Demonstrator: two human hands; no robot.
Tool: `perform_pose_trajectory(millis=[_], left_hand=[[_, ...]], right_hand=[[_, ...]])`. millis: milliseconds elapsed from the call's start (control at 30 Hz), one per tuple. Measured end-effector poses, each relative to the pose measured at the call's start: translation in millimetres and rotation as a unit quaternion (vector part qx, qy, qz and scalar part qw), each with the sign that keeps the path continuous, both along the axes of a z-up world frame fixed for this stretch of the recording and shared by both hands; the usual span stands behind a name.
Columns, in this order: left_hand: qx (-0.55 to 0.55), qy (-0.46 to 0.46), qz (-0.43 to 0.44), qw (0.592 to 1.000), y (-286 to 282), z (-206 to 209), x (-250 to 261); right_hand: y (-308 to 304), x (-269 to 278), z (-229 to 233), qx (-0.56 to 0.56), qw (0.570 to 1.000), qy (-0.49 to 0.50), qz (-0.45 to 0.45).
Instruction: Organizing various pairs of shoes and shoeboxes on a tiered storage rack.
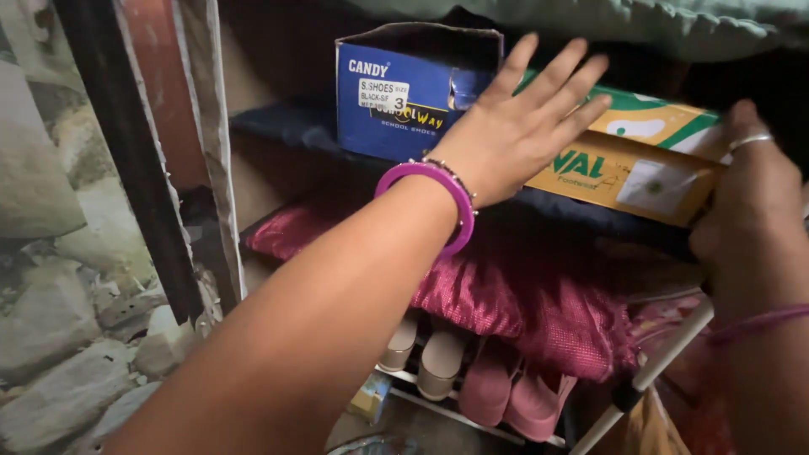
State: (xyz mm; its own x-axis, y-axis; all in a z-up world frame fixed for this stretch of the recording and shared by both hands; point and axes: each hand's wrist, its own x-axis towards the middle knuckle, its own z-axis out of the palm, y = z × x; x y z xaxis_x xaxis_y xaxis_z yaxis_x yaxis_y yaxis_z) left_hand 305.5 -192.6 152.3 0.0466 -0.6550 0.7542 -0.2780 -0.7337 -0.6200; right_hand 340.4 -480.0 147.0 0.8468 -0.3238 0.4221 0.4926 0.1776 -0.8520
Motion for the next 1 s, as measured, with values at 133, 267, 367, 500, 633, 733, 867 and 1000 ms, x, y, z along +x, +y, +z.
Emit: perform_pose_trajectory(millis=[133, 267, 367, 500, 633, 733, 867, 1000], left_hand=[[0.022, 0.048, 0.038, 0.998, -8.4, 16.8, -11.0], [0.039, 0.173, 0.090, 0.980, -14.5, 29.4, -38.8], [0.034, 0.104, 0.029, 0.994, -10.0, 15.3, -35.3], [0.011, 0.070, -0.035, 0.997, -0.2, -3.3, -37.5], [-0.036, 0.090, -0.094, 0.991, 21.9, -41.7, -87.1], [-0.107, 0.189, -0.129, 0.968, 45.8, -117.9, -125.1], [-0.232, 0.396, -0.049, 0.887, 88.9, -236.6, -155.9], [-0.279, 0.504, 0.083, 0.813, 123.4, -362.3, -165.3]], right_hand=[[13.7, -18.6, 14.0, 0.016, 1.000, 0.018, -0.019], [12.0, -21.2, 10.5, 0.024, 1.000, -0.018, -0.001], [11.7, -43.4, 2.2, -0.067, 0.994, -0.057, 0.062], [12.1, -50.4, -6.1, -0.019, 1.000, 0.012, -0.016], [58.2, -128.0, -52.5, -0.165, 0.951, -0.260, 0.019], [100.0, -184.3, -102.7, -0.303, 0.899, -0.316, -0.013], [157.7, -190.6, -236.2, -0.299, 0.945, -0.063, 0.120], [188.0, -169.7, -414.6, -0.212, 0.954, 0.111, 0.184]])
